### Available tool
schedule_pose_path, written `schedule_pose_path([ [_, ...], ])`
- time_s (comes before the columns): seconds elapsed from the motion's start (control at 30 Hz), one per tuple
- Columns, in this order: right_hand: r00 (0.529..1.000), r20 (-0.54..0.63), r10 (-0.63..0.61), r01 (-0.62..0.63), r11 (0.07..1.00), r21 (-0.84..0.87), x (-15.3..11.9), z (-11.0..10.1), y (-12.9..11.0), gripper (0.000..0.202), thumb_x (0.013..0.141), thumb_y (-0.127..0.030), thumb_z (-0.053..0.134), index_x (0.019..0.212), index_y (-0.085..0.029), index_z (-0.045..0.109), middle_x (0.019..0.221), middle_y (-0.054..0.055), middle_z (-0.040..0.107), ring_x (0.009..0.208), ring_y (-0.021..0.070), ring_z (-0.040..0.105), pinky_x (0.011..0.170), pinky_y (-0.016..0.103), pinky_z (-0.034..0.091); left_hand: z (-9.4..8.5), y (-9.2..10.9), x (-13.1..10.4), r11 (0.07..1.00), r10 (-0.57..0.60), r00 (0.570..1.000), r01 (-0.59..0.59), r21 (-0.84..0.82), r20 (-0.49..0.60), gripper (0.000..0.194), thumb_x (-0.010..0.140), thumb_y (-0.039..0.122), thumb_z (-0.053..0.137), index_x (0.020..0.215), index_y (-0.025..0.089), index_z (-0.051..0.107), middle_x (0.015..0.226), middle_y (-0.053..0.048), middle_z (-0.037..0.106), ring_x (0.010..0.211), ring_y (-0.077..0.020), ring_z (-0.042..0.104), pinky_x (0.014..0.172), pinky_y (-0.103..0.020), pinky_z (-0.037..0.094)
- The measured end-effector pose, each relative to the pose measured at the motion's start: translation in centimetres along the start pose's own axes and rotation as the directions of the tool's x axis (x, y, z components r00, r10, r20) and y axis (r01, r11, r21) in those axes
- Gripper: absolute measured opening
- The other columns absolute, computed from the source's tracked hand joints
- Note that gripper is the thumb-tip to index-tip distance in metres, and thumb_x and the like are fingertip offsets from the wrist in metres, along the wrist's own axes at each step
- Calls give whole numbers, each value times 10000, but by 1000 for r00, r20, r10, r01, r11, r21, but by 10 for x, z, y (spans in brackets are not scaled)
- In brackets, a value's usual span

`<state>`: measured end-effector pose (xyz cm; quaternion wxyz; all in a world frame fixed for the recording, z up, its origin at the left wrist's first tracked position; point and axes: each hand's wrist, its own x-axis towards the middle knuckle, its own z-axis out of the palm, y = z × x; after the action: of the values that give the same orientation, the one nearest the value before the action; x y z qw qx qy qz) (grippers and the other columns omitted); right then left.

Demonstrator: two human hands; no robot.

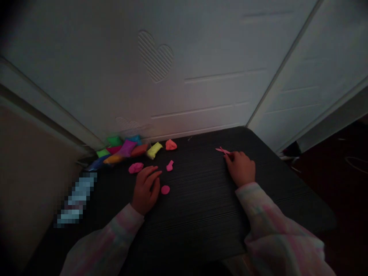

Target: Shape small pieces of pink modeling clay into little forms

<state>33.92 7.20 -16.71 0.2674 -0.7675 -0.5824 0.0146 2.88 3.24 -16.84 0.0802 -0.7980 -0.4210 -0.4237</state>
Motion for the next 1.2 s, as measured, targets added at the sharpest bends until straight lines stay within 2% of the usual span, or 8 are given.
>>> schedule_pose_path([
  [0.07,997,27,-74,75,997,-33,-1,0,1,257,814,-327,476,750,-143,643,784,152,637,744,304,583,640,425,392,-11,0,-8,999,-34,999,34,0,0,276,798,66,502,1037,186,570,1032,-96,610,1012,-234,568,845,-440,495],
  [0.17,954,92,-287,287,958,7,-11,2,-21,242,835,-290,468,785,-132,644,808,152,646,788,296,589,675,416,409,-24,-3,-18,996,-93,996,93,3,-6,263,795,63,504,1020,177,580,1014,-98,615,996,-230,571,826,-426,503],
  [0.23,864,167,-475,466,880,93,-27,6,-48,199,841,-284,499,810,-152,645,837,118,662,828,262,593,725,386,419,-31,-6,-23,993,-119,993,119,1,7,246,798,59,497,996,167,596,983,-97,627,964,-218,581,818,-406,510],
  [0.37,609,283,-741,684,671,286,-66,18,-105,133,856,-280,538,852,-207,649,860,40,686,803,183,598,735,316,410,-38,-9,-27,993,-115,989,117,-19,91,228,803,65,497,956,167,632,916,-82,656,920,-200,594,805,-373,519],
  [0.4,567,292,-770,703,637,316,-73,22,-116,134,859,-283,538,849,-207,648,848,32,687,797,176,596,731,310,404,-39,-10,-28,994,-105,987,109,-24,119,224,800,71,505,951,165,641,913,-82,663,926,-203,593,807,-373,518],
  [0.47,527,298,-796,718,604,346,-80,28,-128,146,865,-280,532,836,-198,649,835,40,686,787,181,589,724,318,391,-38,-11,-29,995,-82,981,90,-34,176,215,790,84,526,942,161,657,918,-80,676,939,-211,588,815,-378,514],
  [0.77,516,328,-791,690,611,388,-74,35,-116,133,855,-264,544,840,-179,646,822,55,681,781,205,585,715,345,393,-27,-17,-30,995,-31,938,62,-77,345,152,810,160,565,888,194,691,786,-38,699,831,-193,597,739,-356,490],
  [1.2,507,352,-786,652,618,440,-68,37,-92,103,846,-207,544,878,-176,637,822,45,678,759,195,588,694,352,416,-18,-20,-32,986,-95,910,142,-89,403,89,821,159,564,837,144,650,758,-36,681,792,-166,592,743,-317,499],
])
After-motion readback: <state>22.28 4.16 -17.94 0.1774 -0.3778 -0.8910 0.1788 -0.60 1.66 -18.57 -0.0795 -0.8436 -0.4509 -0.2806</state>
